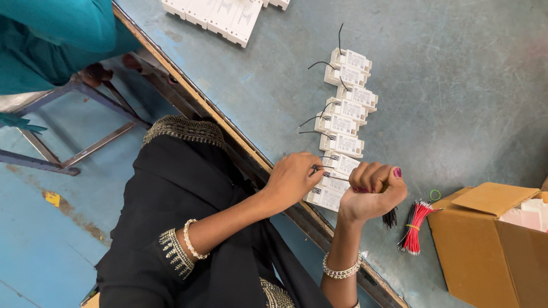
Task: The person uses a screwdriver to attach red and black wires to a row of white electrical components on a table. They repeatedly insert wire ends into terminals and tighten screws, then move the wired components aside and bring new ones into place to continue the process.
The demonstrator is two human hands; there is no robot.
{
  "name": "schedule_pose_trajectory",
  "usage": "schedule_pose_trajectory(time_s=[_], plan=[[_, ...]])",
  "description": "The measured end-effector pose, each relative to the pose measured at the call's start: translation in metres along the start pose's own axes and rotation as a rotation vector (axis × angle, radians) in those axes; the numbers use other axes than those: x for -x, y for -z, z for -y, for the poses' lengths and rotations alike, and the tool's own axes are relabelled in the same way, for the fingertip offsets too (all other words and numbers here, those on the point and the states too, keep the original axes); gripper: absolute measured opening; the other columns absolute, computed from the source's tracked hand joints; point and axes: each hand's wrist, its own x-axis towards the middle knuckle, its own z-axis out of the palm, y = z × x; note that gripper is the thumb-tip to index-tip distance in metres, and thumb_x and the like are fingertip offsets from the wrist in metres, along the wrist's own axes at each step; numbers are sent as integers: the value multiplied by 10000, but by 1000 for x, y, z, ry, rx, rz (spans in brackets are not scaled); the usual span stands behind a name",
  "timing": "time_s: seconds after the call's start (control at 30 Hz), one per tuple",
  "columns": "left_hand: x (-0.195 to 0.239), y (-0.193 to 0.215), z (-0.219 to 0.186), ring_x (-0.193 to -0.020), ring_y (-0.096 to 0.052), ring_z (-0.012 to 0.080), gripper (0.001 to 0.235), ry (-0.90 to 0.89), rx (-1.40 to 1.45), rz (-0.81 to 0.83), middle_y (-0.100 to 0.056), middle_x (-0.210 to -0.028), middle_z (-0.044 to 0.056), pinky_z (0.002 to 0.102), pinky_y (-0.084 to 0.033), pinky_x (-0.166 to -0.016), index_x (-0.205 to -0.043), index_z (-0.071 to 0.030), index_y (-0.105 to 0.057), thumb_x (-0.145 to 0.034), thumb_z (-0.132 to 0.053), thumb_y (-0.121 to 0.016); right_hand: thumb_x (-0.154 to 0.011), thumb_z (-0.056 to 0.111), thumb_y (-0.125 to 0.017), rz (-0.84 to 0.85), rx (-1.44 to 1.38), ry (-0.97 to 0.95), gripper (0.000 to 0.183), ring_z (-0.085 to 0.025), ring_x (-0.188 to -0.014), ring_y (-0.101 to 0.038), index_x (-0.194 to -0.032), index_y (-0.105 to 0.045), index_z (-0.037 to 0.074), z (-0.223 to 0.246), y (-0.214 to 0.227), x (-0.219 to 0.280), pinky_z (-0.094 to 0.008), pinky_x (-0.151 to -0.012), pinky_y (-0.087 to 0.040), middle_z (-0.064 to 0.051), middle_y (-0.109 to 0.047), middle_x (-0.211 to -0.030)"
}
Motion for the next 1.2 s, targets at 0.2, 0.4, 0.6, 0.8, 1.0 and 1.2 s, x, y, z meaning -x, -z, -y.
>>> schedule_pose_trajectory(time_s=[0.2,0.4,0.6,0.8,1.0,1.2], plan=[[-1,-7,0,-771,-694,351,162,-14,-43,13,-716,-853,158,456,-532,-689,-900,-18,-734,-867,-174,-702,-1035,257,-407,-15,4,-36,454,-97,-481,-115,-638,-215,151,1,-1,-3,-297,-433,-123,18,-188,-551],[-1,-7,1,-772,-691,363,144,-150,-10,-55,-718,-810,153,469,-525,-673,-905,-28,-744,-852,-156,-703,-1037,243,-405,-20,-22,-17,452,-95,-489,-121,-636,-216,149,-3,-4,-3,-298,-437,-120,18,-194,-562],[-2,10,1,-719,-700,372,185,78,79,144,-713,-782,189,464,-549,-682,-996,-72,-759,-893,-205,-682,-1031,258,-399,-7,-33,-22,428,-109,-487,-133,-652,-239,141,7,3,6,-309,-452,-126,10,-209,-553],[14,43,-4,-851,-665,419,170,-85,-138,-49,-695,-881,197,511,-512,-729,-891,6,-704,-951,-124,-611,-1059,270,-368,0,-86,-103,436,-115,-489,-131,-657,-250,149,31,11,21,-308,-464,-124,10,-214,-546],[43,57,-27,-906,-636,403,123,-139,-67,32,-637,-897,198,489,-492,-815,-969,16,-668,-949,-63,-576,-1048,254,-340,56,21,-108,435,-119,-492,-124,-637,-255,142,27,1,35,-308,-445,-138,4,-215,-542],[54,54,-38,-938,-652,416,387,-233,5,109,-676,-925,229,480,-515,-832,-1157,61,-583,-779,97,-510,-1044,264,-341,68,67,-59,441,-119,-496,-126,-628,-257,141,22,2,40,-307,-446,-137,-1,-220,-533]])
